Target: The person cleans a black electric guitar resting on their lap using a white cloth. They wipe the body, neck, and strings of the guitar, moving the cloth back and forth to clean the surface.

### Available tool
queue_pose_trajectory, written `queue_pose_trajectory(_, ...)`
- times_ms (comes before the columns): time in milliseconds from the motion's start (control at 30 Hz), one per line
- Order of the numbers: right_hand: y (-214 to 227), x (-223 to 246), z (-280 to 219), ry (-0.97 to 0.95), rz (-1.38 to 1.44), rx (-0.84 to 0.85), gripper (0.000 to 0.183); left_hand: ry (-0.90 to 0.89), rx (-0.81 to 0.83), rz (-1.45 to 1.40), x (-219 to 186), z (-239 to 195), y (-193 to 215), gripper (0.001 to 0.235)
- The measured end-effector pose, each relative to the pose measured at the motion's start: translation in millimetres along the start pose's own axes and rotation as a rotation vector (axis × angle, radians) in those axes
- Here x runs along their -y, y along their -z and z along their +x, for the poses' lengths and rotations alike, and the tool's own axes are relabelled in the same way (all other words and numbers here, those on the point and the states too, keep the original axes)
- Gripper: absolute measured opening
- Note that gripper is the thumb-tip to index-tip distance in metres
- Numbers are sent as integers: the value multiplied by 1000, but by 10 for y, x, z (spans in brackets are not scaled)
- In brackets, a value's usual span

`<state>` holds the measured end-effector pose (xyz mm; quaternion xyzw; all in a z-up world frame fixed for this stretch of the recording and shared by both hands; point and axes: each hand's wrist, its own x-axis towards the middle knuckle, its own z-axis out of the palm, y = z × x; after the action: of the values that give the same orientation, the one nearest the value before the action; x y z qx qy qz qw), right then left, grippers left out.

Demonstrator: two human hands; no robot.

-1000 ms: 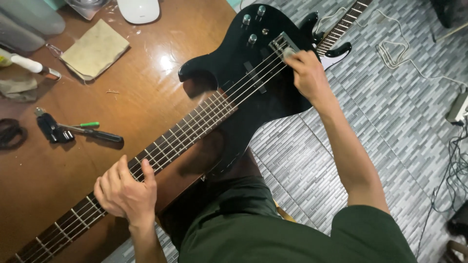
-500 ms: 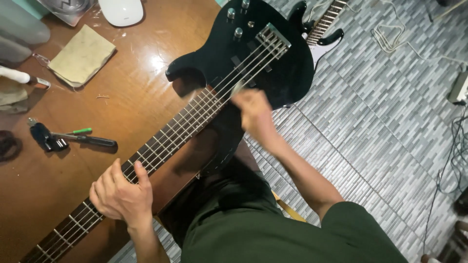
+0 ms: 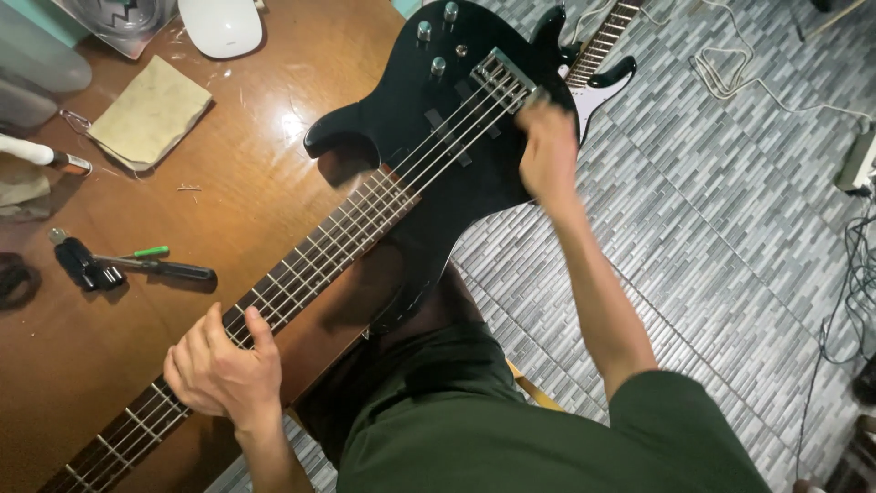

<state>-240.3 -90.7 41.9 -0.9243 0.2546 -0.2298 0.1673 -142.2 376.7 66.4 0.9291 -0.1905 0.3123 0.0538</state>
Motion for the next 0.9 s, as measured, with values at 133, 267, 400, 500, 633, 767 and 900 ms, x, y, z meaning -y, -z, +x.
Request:
queue_pose_trajectory(133, 24, 422, -531, 482, 421, -41, 49, 4, -5, 25, -19, 11, -34, 65)
queue_pose_trajectory(267, 56, 80, -298, 616, 402, 101, 29, -15, -4, -10, -24, 3, -5, 64)
queue_pose_trajectory(400, 168, -713, 7, -20, 214, -121, 27, -14, -8, -16, 3, 11, -8, 67)
queue_pose_trajectory(500, 91, -280, -430, 328, 157, -216, 27, -3, -2, -8, -10, -1, -44, 68)
queue_pose_trajectory(633, -168, 838, -1204, 356, 1044, 6, 22, -1, 2, -17, -37, 14, -35, 65)
queue_pose_trajectory(767, -159, 780, -1196, 451, 463, 16, 33, -20, -151, -519, -77, -117, 12, 27)
queue_pose_trajectory(900, -101, -187, -699, 115, 86, -365, 26, 56, 143, -905, -508, -75, 508, 18)
